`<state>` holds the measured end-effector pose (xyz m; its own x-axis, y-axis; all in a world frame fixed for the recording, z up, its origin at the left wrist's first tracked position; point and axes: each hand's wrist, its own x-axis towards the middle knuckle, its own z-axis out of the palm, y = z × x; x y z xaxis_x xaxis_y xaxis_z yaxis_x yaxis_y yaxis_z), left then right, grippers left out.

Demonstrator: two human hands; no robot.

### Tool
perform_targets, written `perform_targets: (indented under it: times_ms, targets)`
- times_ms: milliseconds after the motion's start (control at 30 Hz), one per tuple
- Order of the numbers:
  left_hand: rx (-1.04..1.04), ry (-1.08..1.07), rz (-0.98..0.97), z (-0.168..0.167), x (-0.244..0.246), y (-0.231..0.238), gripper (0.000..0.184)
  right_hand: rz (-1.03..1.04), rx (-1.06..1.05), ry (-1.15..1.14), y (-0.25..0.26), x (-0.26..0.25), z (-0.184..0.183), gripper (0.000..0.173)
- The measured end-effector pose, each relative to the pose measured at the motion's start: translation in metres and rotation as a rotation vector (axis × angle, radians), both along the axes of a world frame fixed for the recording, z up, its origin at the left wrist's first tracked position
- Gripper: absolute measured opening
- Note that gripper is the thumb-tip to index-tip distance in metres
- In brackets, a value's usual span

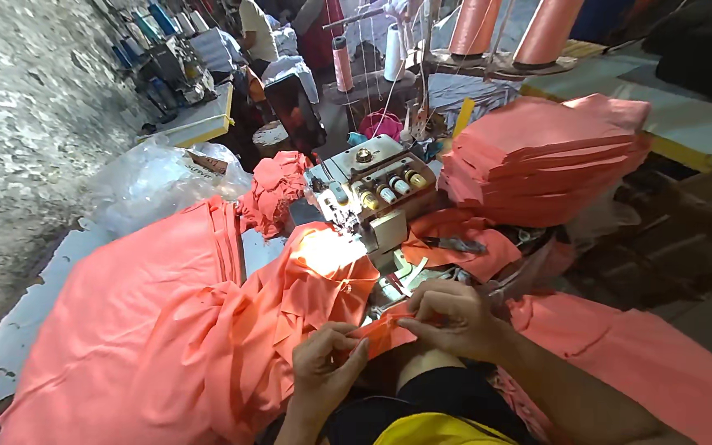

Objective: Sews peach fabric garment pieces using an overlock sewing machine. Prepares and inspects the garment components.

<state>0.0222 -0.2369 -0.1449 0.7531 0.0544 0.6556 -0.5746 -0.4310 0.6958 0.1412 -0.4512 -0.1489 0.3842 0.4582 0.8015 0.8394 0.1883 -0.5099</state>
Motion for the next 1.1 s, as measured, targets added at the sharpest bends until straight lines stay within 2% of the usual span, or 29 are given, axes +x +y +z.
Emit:
perform_targets:
  times_ms: [67,133,167,233,300,333,500,600,700,767,867,933,1033,1100]
  targets:
    - [-0.007,0.014,0.029,0.007,0.011,0.009,0.011,-0.091,0.023,-0.042,0.006,0.003,-0.008,0.028]
    - [0.047,0.008,0.074,0.017,0.032,0.021,0.011,-0.177,0.033,-0.006,0.020,0.006,-0.019,0.022]
    - [0.099,0.001,0.109,0.020,0.046,0.027,0.015,-0.203,0.017,0.063,0.029,0.007,-0.026,0.020]
    - [0.213,0.047,0.199,0.021,0.076,0.038,0.023,-0.203,-0.047,0.343,0.047,0.008,-0.037,0.026]
    - [0.254,0.153,0.262,0.017,0.104,0.044,0.024,-0.175,-0.129,0.619,0.060,0.011,-0.037,0.021]
    - [0.252,0.212,0.284,0.014,0.114,0.045,0.025,-0.190,-0.130,0.662,0.065,0.014,-0.038,0.019]
    - [0.231,0.303,0.294,0.000,0.139,0.052,0.024,-0.284,-0.146,0.664,0.076,0.026,-0.039,0.019]
    - [0.243,0.265,0.268,-0.004,0.144,0.058,0.019,-0.250,-0.198,0.711,0.075,0.036,-0.041,0.018]
    - [0.343,0.203,0.281,-0.005,0.146,0.058,0.013,-0.242,-0.163,0.697,0.076,0.047,-0.055,0.020]
    - [0.503,0.235,0.318,0.000,0.142,0.053,0.013,-0.245,-0.122,0.683,0.074,0.051,-0.068,0.021]
    - [0.935,0.617,0.390,0.034,0.124,0.020,0.027,-0.199,-0.110,0.720,0.065,0.047,-0.075,0.020]
    - [1.076,0.814,0.460,0.042,0.122,-0.004,0.031,-0.172,-0.095,0.732,0.062,0.041,-0.072,0.020]
    - [1.014,0.821,0.536,0.035,0.131,-0.007,0.032,-0.168,-0.052,0.740,0.068,0.036,-0.064,0.020]
    - [0.898,0.767,0.549,0.030,0.140,0.001,0.032,-0.173,-0.037,0.749,0.074,0.038,-0.061,0.020]
